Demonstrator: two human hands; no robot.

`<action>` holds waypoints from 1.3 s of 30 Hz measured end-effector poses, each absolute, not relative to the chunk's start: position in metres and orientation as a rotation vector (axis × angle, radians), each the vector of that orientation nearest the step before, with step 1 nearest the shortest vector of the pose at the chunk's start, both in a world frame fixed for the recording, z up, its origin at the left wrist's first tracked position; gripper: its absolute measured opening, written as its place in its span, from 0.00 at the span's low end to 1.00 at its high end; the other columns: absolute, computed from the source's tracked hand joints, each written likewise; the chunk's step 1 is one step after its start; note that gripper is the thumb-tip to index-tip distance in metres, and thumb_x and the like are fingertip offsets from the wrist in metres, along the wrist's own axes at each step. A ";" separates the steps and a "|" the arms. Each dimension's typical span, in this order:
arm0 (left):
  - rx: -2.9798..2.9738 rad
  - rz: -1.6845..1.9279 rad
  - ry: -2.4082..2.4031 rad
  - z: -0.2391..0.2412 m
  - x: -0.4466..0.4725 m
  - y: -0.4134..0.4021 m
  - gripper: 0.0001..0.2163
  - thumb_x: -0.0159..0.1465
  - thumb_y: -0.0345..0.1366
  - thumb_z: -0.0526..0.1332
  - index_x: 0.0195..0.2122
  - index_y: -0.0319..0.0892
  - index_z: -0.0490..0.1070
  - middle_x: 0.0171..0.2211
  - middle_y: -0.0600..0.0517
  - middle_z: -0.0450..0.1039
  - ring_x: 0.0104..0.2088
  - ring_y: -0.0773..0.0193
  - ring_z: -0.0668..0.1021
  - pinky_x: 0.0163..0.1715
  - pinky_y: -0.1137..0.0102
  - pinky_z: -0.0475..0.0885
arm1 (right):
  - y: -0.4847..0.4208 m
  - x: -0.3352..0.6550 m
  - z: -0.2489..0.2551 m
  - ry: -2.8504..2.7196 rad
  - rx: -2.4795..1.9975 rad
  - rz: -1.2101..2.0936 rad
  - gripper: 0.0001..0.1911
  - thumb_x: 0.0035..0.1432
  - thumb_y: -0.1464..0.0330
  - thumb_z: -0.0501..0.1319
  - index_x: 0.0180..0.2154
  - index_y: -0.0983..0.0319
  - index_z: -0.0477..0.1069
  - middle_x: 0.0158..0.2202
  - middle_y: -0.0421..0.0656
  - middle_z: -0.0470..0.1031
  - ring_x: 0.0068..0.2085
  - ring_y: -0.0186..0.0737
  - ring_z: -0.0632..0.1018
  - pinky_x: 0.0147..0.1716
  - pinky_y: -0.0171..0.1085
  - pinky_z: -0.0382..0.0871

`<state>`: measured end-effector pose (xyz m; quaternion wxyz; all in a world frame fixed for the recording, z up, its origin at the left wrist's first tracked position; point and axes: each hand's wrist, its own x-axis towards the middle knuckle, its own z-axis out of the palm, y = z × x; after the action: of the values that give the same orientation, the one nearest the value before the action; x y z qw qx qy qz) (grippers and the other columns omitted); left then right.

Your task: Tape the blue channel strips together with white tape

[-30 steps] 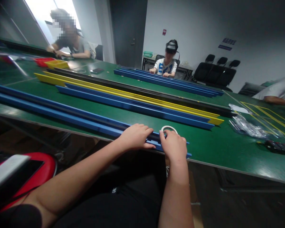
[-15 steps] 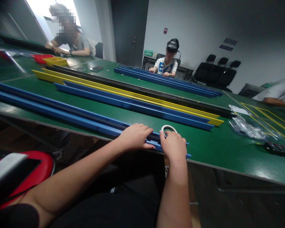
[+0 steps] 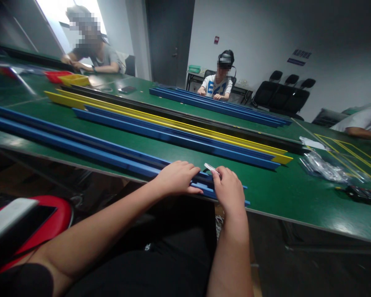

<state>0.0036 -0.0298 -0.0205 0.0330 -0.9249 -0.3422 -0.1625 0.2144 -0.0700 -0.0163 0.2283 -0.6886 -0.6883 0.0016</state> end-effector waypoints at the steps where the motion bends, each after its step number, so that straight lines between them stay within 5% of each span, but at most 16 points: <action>1: -2.847 -0.500 -1.050 -0.021 0.004 -0.030 0.29 0.59 0.64 0.57 0.45 0.42 0.71 0.39 0.45 0.76 0.43 0.50 0.77 0.44 0.60 0.68 | -0.070 0.215 -0.016 -1.884 -1.877 0.032 0.18 0.66 0.53 0.49 0.36 0.56 0.71 0.37 0.44 0.76 0.40 0.44 0.74 0.37 0.39 0.62; 16: -2.849 -0.468 -1.070 -0.015 0.003 -0.032 0.32 0.59 0.65 0.56 0.49 0.41 0.69 0.40 0.45 0.77 0.43 0.50 0.78 0.43 0.60 0.69 | -0.076 0.223 -0.011 -1.872 -1.672 0.381 0.17 0.65 0.59 0.51 0.46 0.57 0.74 0.49 0.44 0.76 0.51 0.45 0.74 0.53 0.44 0.64; 23: -2.862 -0.463 -1.179 -0.010 0.005 -0.034 0.32 0.55 0.65 0.60 0.47 0.42 0.68 0.38 0.45 0.78 0.41 0.49 0.80 0.41 0.61 0.70 | -0.079 0.223 -0.004 -1.830 -1.692 0.505 0.17 0.65 0.58 0.50 0.43 0.57 0.74 0.46 0.43 0.78 0.47 0.43 0.75 0.46 0.39 0.65; 30: -2.849 -0.487 -1.145 -0.011 0.004 -0.035 0.40 0.56 0.65 0.59 0.61 0.42 0.59 0.43 0.43 0.78 0.43 0.49 0.79 0.43 0.61 0.70 | -0.078 0.221 -0.003 -1.810 -1.755 0.452 0.21 0.64 0.50 0.52 0.35 0.58 0.74 0.36 0.41 0.78 0.38 0.41 0.75 0.36 0.36 0.62; 39: -2.861 -0.465 -1.072 -0.012 0.003 -0.034 0.32 0.59 0.65 0.55 0.54 0.46 0.68 0.40 0.46 0.77 0.43 0.51 0.78 0.43 0.62 0.69 | -0.079 0.222 -0.005 -1.641 -1.689 0.481 0.23 0.61 0.48 0.55 0.31 0.59 0.72 0.30 0.39 0.74 0.32 0.39 0.71 0.33 0.35 0.60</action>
<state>0.0032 -0.0344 -0.0119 0.0258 -0.9254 -0.3468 -0.1503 0.2222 -0.0791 -0.0050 0.3606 -0.6555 -0.6368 0.1865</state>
